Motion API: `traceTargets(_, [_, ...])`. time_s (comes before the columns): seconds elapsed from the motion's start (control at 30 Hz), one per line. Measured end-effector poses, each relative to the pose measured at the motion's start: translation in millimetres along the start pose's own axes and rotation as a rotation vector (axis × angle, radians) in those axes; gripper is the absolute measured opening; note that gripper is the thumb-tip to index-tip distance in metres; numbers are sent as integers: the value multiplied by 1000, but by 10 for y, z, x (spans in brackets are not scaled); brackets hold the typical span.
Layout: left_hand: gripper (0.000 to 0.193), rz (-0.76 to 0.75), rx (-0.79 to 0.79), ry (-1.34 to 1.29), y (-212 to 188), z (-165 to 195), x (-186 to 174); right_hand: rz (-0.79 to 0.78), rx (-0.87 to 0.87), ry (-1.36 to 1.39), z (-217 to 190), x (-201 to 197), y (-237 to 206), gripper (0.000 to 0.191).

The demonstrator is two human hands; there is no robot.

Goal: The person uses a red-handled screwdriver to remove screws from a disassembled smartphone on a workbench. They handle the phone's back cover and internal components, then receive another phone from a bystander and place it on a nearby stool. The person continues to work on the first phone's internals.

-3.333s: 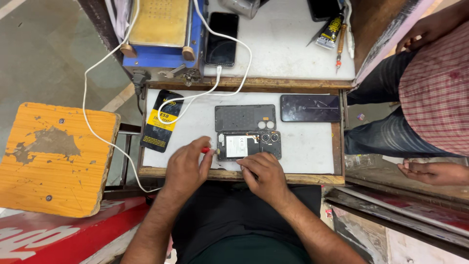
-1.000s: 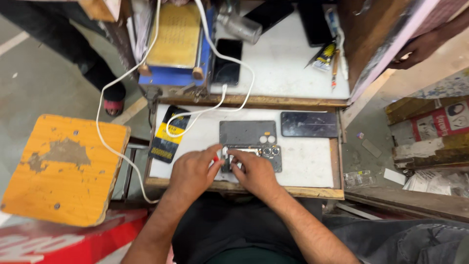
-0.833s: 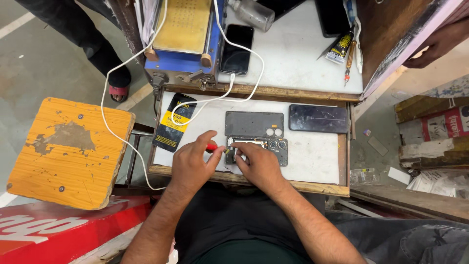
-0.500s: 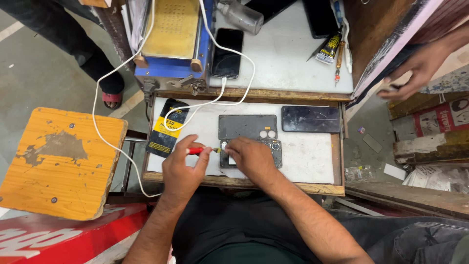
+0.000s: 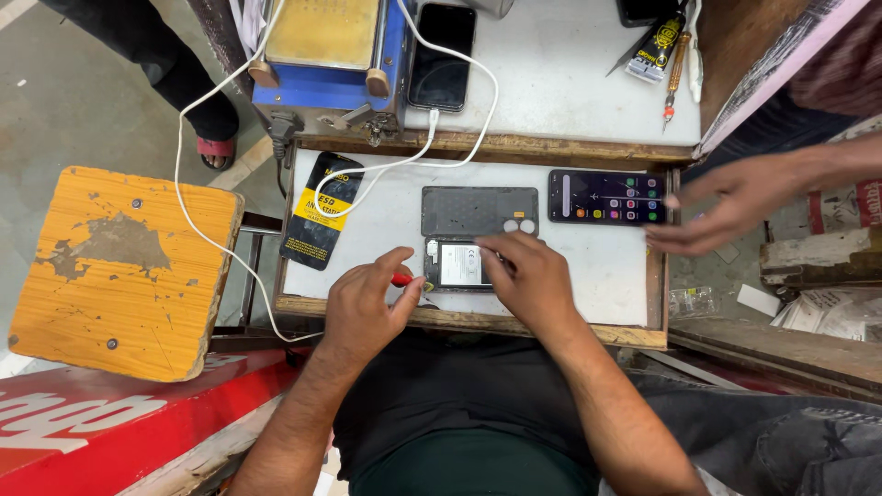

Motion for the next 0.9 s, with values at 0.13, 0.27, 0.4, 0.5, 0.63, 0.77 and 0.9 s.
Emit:
traceTargets(0.13, [45, -65, -30, -42, 53, 13, 35, 28, 106, 91, 173, -154, -198, 15])
traceTargets(0.27, [35, -152, 70, -131, 68, 242, 19, -29, 61, 73, 236, -97, -381, 16])
traceTargets(0.4, [24, -150, 89, -44, 141, 420, 0, -41, -216, 66, -10, 55, -522, 18])
traceTargets(0.5, [28, -110, 78, 44, 177, 505, -54, -102, -173, 131, -9, 179, -548, 22])
traceTargets(0.63, [27, -162, 31, -20, 172, 482, -39, 44, 224, 952, 299, -101, -614, 64])
traceTargets(0.77, [30, -161, -30, -42, 152, 395, -55, 295, -42, 1373, 203, -1083, -612, 129])
traceTargets(0.9, [29, -187, 78, -165, 119, 529, -54, 226, -80, 1134, -24, -1365, -446, 109])
Point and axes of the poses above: each hand's wrist, its own y-axis towards the middle knuckle, its own x-axis out of the palm, z = x × y, the point moved 10 cm from there along y, towards the middle knuckle, and after that the axes turned 5 degrees about y, right-handed, at the moved point
